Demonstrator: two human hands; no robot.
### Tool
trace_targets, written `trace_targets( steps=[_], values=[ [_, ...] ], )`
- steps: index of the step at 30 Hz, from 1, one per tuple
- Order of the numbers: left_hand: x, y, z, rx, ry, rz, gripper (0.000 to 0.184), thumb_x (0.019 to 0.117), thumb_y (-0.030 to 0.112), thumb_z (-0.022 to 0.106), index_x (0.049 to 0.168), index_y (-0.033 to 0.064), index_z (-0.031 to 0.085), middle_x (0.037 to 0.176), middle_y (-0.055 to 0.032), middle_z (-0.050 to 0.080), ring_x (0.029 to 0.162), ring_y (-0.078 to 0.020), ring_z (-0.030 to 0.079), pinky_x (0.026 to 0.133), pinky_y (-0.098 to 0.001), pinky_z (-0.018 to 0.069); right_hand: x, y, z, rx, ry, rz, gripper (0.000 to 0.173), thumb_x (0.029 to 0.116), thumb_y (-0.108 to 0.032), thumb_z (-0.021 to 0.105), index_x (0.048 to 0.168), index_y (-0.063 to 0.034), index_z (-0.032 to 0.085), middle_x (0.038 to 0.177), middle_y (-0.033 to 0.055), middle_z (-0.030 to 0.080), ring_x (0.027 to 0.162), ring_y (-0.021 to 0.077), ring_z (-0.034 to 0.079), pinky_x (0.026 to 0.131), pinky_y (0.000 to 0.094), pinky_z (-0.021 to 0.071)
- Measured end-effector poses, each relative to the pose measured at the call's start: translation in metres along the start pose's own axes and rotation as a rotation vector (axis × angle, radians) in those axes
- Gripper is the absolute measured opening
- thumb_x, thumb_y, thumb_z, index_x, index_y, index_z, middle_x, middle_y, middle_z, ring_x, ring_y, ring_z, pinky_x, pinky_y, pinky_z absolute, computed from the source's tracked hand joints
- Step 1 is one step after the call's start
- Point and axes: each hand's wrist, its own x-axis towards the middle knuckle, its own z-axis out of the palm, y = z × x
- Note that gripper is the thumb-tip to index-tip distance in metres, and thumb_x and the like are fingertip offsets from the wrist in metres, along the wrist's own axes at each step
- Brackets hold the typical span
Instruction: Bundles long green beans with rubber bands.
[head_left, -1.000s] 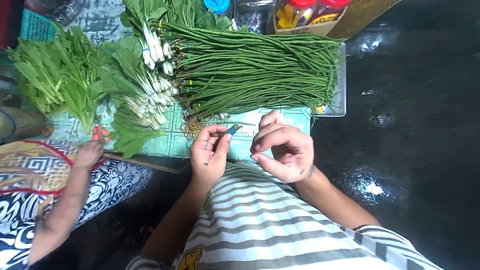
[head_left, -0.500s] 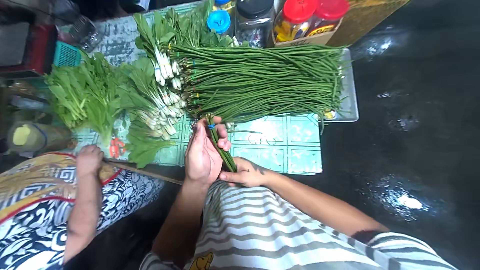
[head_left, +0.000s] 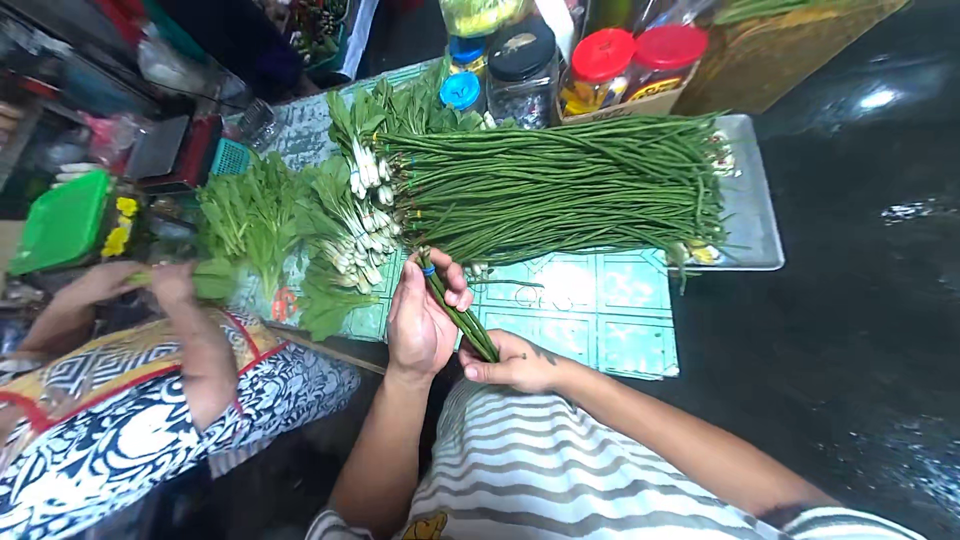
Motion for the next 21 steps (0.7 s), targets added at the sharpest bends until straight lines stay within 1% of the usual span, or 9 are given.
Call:
trace_targets(
  steps=[3,8,9,11,13,15,17,19,21],
  values=[
    [-0.004,-0.009,0.014,0.081,-0.001,0.081,0.025,0.1103,0.031,0.041,0.113,0.0125,0.058,0.09,-0.0032,0.056,0.071,-0.0125,0.056,0.066,-0.0284,0.0507,-0.013,-0.002,-0.004,0.026,-0.023,-0.032,0.017,0.1002,-0.025,0.066,0.096,-0.0093,0.063,0.071,-0.0083,0.054,0.061,-0.0017,0.049,0.056,0.0171,0.0408],
    [-0.014,-0.025,0.038,0.149,-0.015,0.082,0.023,0.1097,0.024,0.043,0.119,0.0096,0.058,0.101,-0.0072,0.06,0.079,-0.0148,0.06,0.072,-0.0311,0.0534,-0.044,-0.003,-0.013,0.046,-0.04,-0.028,0.022,0.097,-0.027,0.071,0.104,-0.008,0.063,0.073,-0.0068,0.056,0.062,-0.0003,0.051,0.057,0.0177,0.0426],
    [-0.016,-0.028,0.042,0.165,-0.016,0.087,0.024,0.1095,0.024,0.044,0.119,0.0082,0.059,0.101,-0.0087,0.063,0.08,-0.017,0.063,0.074,-0.0341,0.0566,-0.051,-0.006,-0.017,-0.023,-0.004,-0.025,0.034,0.0931,-0.033,0.076,0.112,-0.0076,0.063,0.08,-0.0046,0.059,0.069,0.0016,0.055,0.062,0.0198,0.0471],
    [-0.021,-0.032,0.051,0.228,-0.032,0.105,0.023,0.1092,0.023,0.047,0.119,0.007,0.06,0.091,-0.009,0.065,0.076,-0.0196,0.067,0.075,-0.0392,0.0601,-0.061,-0.031,-0.034,-0.305,0.126,-0.085,0.071,0.0843,-0.056,0.078,0.132,-0.0061,0.059,0.114,0.0033,0.066,0.103,0.0083,0.063,0.089,0.0295,0.0566],
    [-0.023,-0.033,0.056,0.304,-0.057,0.12,0.023,0.1079,0.022,0.05,0.122,0.0075,0.062,0.085,-0.0065,0.063,0.071,-0.0169,0.063,0.071,-0.0365,0.0575,-0.061,-0.082,-0.058,-0.521,0.27,-0.256,0.082,0.0847,-0.069,0.07,0.137,-0.0067,0.058,0.132,0.0072,0.064,0.123,0.0169,0.06,0.103,0.0416,0.0535],
    [-0.026,-0.033,0.06,0.395,-0.107,0.121,0.027,0.1078,0.022,0.051,0.126,0.0065,0.062,0.084,-0.0039,0.06,0.07,-0.0129,0.058,0.069,-0.0321,0.0539,-0.065,-0.149,-0.076,-0.687,0.353,-0.454,0.083,0.0942,-0.069,0.055,0.145,-0.0023,0.051,0.145,0.012,0.056,0.136,0.0251,0.052,0.113,0.0482,0.0468],
    [-0.027,-0.032,0.069,0.499,-0.162,0.113,0.029,0.1085,0.019,0.049,0.128,0.0035,0.063,0.086,-0.0039,0.06,0.071,-0.0103,0.055,0.067,-0.0278,0.0506,-0.06,-0.198,-0.075,-0.941,0.426,-0.654,0.086,0.0969,-0.065,0.047,0.147,0.0056,0.044,0.151,0.0211,0.048,0.142,0.0329,0.046,0.119,0.0528,0.0405],
    [-0.026,-0.028,0.081,0.647,-0.205,0.114,0.023,0.1067,0.01,0.047,0.119,0.0042,0.065,0.09,-0.0013,0.066,0.076,-0.0058,0.06,0.07,-0.0241,0.053,-0.045,-0.201,-0.056,-1.136,0.382,-0.71,0.09,0.0952,-0.07,0.044,0.148,0.0029,0.048,0.154,0.0225,0.048,0.146,0.0348,0.042,0.121,0.0566,0.0342],
    [-0.023,-0.023,0.086,0.779,-0.198,0.12,0.018,0.1007,0.003,0.048,0.108,0.0065,0.065,0.091,0.0025,0.07,0.082,-0.004,0.067,0.078,-0.0263,0.0588,-0.034,-0.173,-0.046,-1.118,0.244,-0.612,0.094,0.0957,-0.078,0.032,0.151,-0.0047,0.049,0.159,0.0155,0.045,0.15,0.0306,0.038,0.124,0.0567,0.0304]
  ],
)
